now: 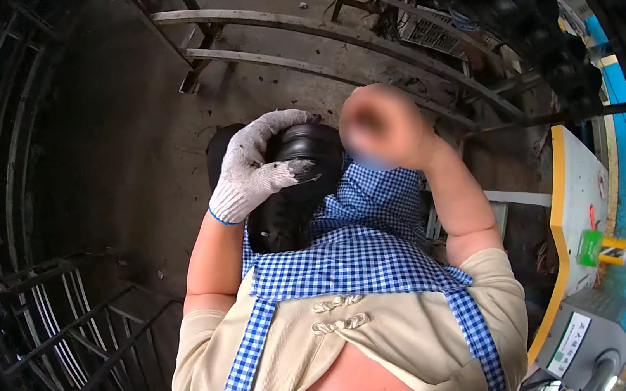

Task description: The person repeatedly picks up black shoes from a metal rack, uses a small tool to scrape or clean the soles and edges, and places them back on the rack. The task involves handling multiple shoes one at a time in a repetitive cycle.

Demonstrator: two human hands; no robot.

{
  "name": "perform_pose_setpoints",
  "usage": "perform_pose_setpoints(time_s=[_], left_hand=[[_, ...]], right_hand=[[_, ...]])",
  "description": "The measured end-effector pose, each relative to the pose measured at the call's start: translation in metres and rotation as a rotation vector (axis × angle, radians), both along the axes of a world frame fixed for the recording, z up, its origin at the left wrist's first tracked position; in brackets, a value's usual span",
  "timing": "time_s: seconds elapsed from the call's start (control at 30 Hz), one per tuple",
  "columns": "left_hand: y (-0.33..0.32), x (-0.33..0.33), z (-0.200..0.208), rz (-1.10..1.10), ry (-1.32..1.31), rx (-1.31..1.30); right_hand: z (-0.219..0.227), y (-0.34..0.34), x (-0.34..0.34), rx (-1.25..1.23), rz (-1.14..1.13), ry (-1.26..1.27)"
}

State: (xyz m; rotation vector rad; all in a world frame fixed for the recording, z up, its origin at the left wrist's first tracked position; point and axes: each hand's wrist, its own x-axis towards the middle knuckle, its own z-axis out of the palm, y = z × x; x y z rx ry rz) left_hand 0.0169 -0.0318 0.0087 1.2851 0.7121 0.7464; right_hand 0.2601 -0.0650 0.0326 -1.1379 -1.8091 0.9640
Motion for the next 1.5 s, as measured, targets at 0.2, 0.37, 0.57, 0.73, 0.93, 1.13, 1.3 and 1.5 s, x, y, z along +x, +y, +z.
perform_pose_setpoints(time_s=[0.2,0.37,0.57,0.73,0.93,1.13,1.3,1.5], left_hand=[[0.002,-0.007,0.0,0.102,-0.036,0.027],[0.0,-0.007,-0.001,0.126,-0.048,0.052],[-0.001,-0.006,0.001,0.135,-0.046,0.03],[-0.003,-0.007,-0.003,0.135,-0.038,0.053],[-0.005,-0.005,0.002,0.117,-0.021,0.056],[0.004,-0.013,-0.001,0.205,-0.107,0.049],[0.037,-0.012,-0.006,0.645,-0.456,-0.022],[0.066,-0.033,-0.037,0.575,-0.799,-0.587]], right_hand=[[0.005,-0.026,0.002,0.376,-0.037,-0.238],[0.023,-0.038,0.004,0.382,-0.072,-0.444],[0.033,-0.035,-0.001,0.435,-0.095,-0.535],[0.039,-0.031,-0.006,0.458,-0.07,-0.513],[0.029,-0.024,-0.008,0.442,-0.114,-0.41],[0.002,-0.029,0.006,0.224,-0.137,-0.117],[-0.067,-0.038,0.002,-0.141,-0.076,-0.186],[-0.11,-0.058,-0.021,0.137,-0.102,-0.029]])
